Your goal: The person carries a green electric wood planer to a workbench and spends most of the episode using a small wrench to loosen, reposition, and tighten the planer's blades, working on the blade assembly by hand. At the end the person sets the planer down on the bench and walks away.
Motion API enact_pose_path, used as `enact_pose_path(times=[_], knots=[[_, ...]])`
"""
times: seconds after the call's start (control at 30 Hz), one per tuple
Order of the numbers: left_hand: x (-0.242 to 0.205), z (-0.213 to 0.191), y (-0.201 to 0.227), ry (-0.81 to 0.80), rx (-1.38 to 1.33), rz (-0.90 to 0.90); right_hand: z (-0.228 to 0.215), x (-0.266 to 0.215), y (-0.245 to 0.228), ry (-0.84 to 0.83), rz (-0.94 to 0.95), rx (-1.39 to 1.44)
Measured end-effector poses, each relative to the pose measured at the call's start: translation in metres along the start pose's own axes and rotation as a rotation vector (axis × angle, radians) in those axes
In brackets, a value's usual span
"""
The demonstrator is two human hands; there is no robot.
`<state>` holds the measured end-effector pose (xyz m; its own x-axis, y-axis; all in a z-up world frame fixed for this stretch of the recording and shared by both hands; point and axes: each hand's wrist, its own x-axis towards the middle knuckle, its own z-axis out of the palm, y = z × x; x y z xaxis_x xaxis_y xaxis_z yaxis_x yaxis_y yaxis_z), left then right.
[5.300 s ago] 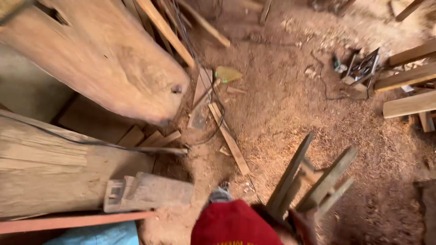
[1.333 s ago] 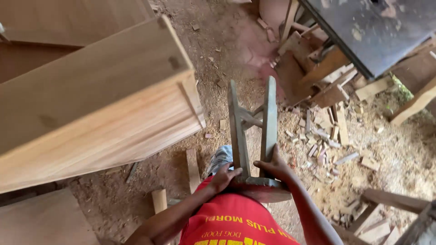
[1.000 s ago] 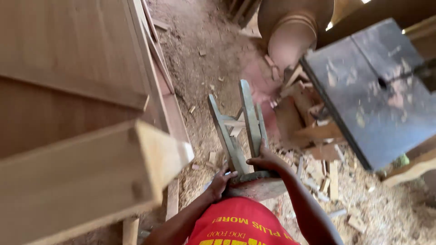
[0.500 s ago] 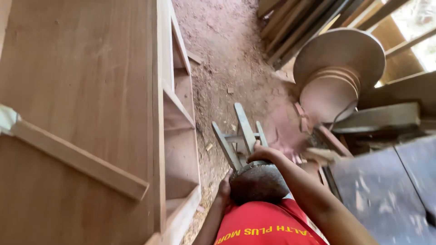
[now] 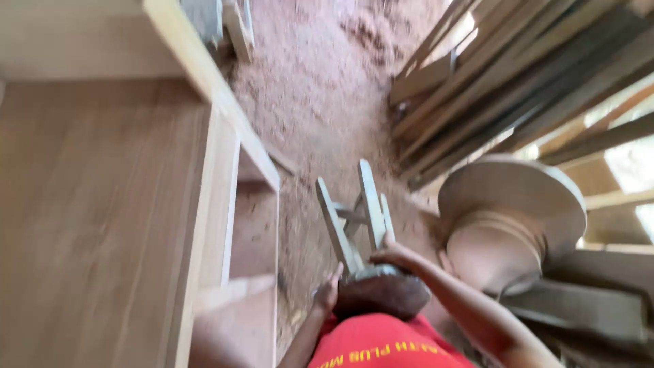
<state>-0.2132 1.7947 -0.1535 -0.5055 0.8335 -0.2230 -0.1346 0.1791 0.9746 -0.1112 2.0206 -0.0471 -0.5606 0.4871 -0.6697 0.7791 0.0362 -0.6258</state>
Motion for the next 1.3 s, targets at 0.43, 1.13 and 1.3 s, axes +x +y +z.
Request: enact_pose_path(times=[0.43, 1.13, 1.3], knots=[[0.36, -0.097, 0.176, -0.413, -0.244, -0.146, -0.171, 0.249, -0.17, 0.105, 0.045, 0.114], [0.966, -0.29, 0.378, -0.441, 0.156, -0.157, -0.418, 0.703, -0.529, 0.3, -0.176, 0.326], [1.052, -0.33, 0.415, -0.319, 0.029, -0.233, -0.465, 0.796, -0.649, 0.082, -0.029, 0.181]])
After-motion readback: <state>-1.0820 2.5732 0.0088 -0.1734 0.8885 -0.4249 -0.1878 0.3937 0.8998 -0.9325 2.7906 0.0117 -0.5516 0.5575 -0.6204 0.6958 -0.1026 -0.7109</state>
